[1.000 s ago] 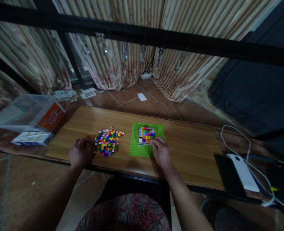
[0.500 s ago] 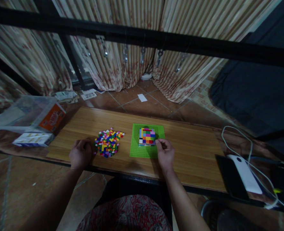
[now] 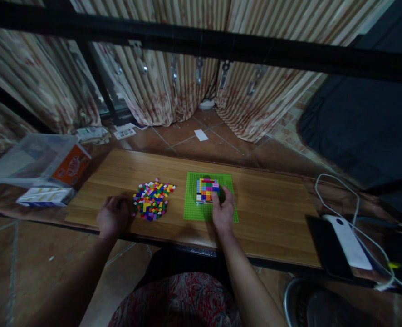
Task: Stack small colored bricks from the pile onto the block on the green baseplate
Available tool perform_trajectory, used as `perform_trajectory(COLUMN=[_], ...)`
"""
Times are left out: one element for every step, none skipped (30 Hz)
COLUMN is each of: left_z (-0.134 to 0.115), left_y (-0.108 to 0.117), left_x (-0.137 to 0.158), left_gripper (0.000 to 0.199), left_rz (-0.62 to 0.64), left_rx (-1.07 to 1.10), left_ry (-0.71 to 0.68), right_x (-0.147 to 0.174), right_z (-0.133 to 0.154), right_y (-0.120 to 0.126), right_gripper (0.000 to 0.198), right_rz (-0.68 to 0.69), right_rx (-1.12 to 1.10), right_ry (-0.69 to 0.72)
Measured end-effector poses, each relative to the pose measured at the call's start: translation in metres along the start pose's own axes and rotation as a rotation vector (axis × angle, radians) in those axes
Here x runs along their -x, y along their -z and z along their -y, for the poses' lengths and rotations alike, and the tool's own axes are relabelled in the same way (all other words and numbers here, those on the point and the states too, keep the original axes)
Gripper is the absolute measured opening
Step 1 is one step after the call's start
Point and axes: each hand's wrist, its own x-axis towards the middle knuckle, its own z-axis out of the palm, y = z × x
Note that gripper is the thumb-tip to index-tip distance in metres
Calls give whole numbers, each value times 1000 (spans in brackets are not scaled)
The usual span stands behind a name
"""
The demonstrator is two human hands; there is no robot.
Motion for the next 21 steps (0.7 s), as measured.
perform_trajectory(left_z=[0,1,1,2,2,2,3,3,3,3,3,3,3,3,3,3,3,4,4,4,4], left_y=[0,-1,-1,-2,-2,-2,-3,-3,-3,-3,-3,-3,-2,-2,-2,-2,-2,-1,-1,-1,-1], left_x=[0,0,0,0,0,0,0,0,0,0,0,0,0,0,0,0,0,0,0,0,-1], left_gripper=[22,22,22,22,22,22,22,22,22,22,22,21,21,21,21,21,21,21,21,20,20], left_rz=[-2,-3,-4,-5,-7,-7,-6,-7,-7,-8,-11,-15,-19,-19,-16,-12,-5,1,7,9,11], left_rx=[2,3,4,6,8,9,9,9,8,8,7,6,5,4,2,1,0,-1,-4,-6,-10], left_ry=[-2,-4,-6,-8,-9,-10,-11,-12,-14,-17,-20,-24,-25,-26,-25,-23,-22,-21,-19,-20,-20], right_x=[1,2,2,3,4,5,5,6,6,7,7,6,6,6,6,6,7,8,10,12,15], right_z=[1,2,3,4,5,6,7,8,9,9,10,11,12,13,15,16,17,16,15,12,9], right_y=[-1,-3,-4,-5,-6,-7,-8,-9,-9,-9,-10,-9,-9,-7,-6,-4,-1,3,8,13,20], right_gripper=[50,48,47,46,46,45,44,44,44,44,44,45,46,47,47,47,46,45,44,44,44], right_rz=[-9,-17,-22,-27,-31,-35,-40,-47,-53,-57,-58,-54,-44,-35,-29,-31,-42,-63,-87,-108,-123], right_rx=[-22,-44,-65,-84,-103,-119,-132,-142,-148,-151,-152,-154,-161,-170,-180,-191,-202,-212,-215,-207,-184], right_ry=[-7,-14,-22,-31,-40,-49,-56,-62,-68,-76,-85,-95,-104,-110,-114,-115,-113,-109,-103,-95,-86])
